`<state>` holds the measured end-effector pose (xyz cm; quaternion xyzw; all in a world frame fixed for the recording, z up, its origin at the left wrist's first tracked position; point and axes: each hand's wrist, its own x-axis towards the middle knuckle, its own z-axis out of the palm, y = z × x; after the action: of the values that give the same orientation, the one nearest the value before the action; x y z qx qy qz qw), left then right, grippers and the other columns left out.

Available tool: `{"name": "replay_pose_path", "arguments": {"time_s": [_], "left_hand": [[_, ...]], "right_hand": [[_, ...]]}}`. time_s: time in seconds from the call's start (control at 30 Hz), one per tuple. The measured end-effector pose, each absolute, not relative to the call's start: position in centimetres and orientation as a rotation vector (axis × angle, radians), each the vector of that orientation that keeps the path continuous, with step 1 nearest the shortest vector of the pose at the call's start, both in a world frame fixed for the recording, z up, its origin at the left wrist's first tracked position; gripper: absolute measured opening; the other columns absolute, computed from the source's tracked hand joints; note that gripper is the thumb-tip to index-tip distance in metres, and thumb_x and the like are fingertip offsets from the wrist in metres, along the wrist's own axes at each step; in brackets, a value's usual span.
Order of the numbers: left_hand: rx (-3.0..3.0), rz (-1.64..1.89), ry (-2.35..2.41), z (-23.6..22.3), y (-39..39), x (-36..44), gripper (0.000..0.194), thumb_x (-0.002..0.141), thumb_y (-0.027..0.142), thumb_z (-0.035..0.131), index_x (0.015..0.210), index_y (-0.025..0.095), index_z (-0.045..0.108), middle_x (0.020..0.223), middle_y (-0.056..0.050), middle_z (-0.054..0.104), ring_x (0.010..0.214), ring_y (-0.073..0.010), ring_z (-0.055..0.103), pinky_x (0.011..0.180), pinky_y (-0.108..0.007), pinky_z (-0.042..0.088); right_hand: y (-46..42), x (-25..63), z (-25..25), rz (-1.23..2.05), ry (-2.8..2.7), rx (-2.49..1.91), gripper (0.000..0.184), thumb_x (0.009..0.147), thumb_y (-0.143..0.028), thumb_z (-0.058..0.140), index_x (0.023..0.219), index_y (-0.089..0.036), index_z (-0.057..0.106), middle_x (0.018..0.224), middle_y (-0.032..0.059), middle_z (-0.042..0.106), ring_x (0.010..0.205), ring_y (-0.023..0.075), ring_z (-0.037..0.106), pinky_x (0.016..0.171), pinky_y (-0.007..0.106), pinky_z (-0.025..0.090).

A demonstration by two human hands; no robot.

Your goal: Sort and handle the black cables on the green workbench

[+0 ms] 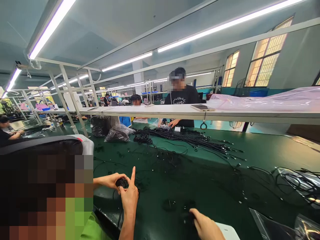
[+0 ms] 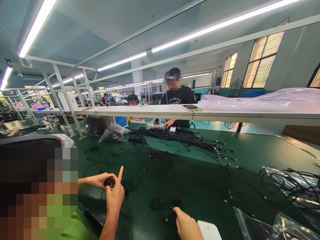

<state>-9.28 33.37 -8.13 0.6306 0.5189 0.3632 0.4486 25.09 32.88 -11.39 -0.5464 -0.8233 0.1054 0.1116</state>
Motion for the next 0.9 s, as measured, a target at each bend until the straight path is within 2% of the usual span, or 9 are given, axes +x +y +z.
{"name": "replay_pose_path", "arguments": {"time_s": [0.07,0.17,0.27,0.37,0.43,0.53,0.63,0.73,0.9], "left_hand": [[1.561,1.08,1.483,-8.5,32.4,-5.7,0.026,0.073,0.044,0.05,0.065,0.019,0.049,0.068,0.002,0.05,0.067,-0.0123,0.057,0.047,-0.02,0.036],[1.594,1.15,1.559,-8.1,31.5,-2.6,0.026,0.078,0.04,0.041,0.068,0.017,0.05,0.062,0.003,0.045,0.079,-0.0139,0.056,0.058,-0.027,0.043],[1.596,1.085,1.604,-7.1,31.0,-2.2,0.021,0.078,0.034,0.042,0.064,0.019,0.049,0.054,0.004,0.041,0.08,-0.0123,0.055,0.062,-0.026,0.046],[1.593,0.944,1.652,-5.7,31.0,-3.5,0.016,0.077,0.03,0.046,0.065,0.02,0.049,0.049,0.005,0.038,0.078,-0.012,0.055,0.061,-0.025,0.046],[1.607,0.864,1.65,-4.4,31.4,-5.2,0.014,0.075,0.03,0.05,0.065,0.02,0.05,0.048,0.006,0.039,0.078,-0.0118,0.055,0.059,-0.023,0.046],[1.586,0.774,1.577,-2.4,32.6,-7.8,0.016,0.07,0.034,0.053,0.066,0.019,0.052,0.049,0.007,0.039,0.076,-0.0107,0.056,0.056,-0.019,0.043],[1.425,0.932,1.457,-2.5,33.3,-8.1,0.021,0.066,0.042,0.056,0.074,0.022,0.054,0.055,0.005,0.044,0.073,-0.0111,0.056,0.047,-0.016,0.038],[1.237,1.162,1.403,-5.6,32.9,-5.8,0.032,0.06,0.046,0.062,0.087,0.032,0.053,0.068,0.002,0.051,0.08,-0.0152,0.058,0.039,-0.019,0.035],[0.802,1.361,1.146,-8.3,32.2,-6.5,0.054,0.056,0.045,0.066,0.106,0.029,0.051,0.084,-0.003,0.056,0.091,-0.0189,0.055,0.052,-0.025,0.042]], "right_hand": [[35.5,25.2,-11.5,0.269,-2.386,-1.768,0.039,0.08,-0.006,0.027,0.097,-0.019,0.06,0.083,0.0097,0.07,0.075,0.0219,0.066,0.06,0.028,0.047],[37.6,25.3,-11.4,0.244,-2.417,-1.805,0.033,0.077,-0.007,0.035,0.086,-0.021,0.063,0.077,0.0083,0.07,0.072,0.0221,0.066,0.055,0.025,0.043],[38.3,25.2,-10.8,0.215,-2.472,-1.824,0.031,0.074,-0.004,0.039,0.086,-0.016,0.065,0.083,0.0131,0.068,0.075,0.0257,0.065,0.056,0.028,0.043],[38.7,23.7,-10.1,0.141,-2.523,-1.788,0.041,0.073,0.003,0.03,0.097,-0.008,0.061,0.095,0.0185,0.064,0.086,0.0293,0.062,0.065,0.034,0.044],[38.9,21.9,-9.8,0.149,-2.591,-1.69,0.044,0.074,0.004,0.027,0.099,-0.01,0.06,0.099,0.0142,0.064,0.092,0.0248,0.06,0.071,0.031,0.045],[39.0,19.0,-10.0,0.211,-2.712,-1.584,0.035,0.076,0.001,0.036,0.095,-0.014,0.062,0.096,0.0076,0.066,0.09,0.0186,0.061,0.074,0.026,0.046],[39.1,17.2,-10.5,0.206,-2.791,-1.611,0.021,0.079,-0.004,0.047,0.091,-0.012,0.061,0.095,0.0068,0.065,0.091,0.0185,0.06,0.077,0.032,0.047],[39.5,16.6,-10.9,0.198,-2.846,-1.65,0.011,0.082,-0.017,0.053,0.09,-0.013,0.06,0.095,0.0036,0.064,0.091,0.0163,0.059,0.079,0.036,0.047],[39.8,16.3,-10.8,0.215,-2.856,-1.71,0.015,0.082,-0.026,0.053,0.086,-0.013,0.06,0.093,0.0029,0.063,0.089,0.016,0.058,0.08,0.038,0.046]]}}
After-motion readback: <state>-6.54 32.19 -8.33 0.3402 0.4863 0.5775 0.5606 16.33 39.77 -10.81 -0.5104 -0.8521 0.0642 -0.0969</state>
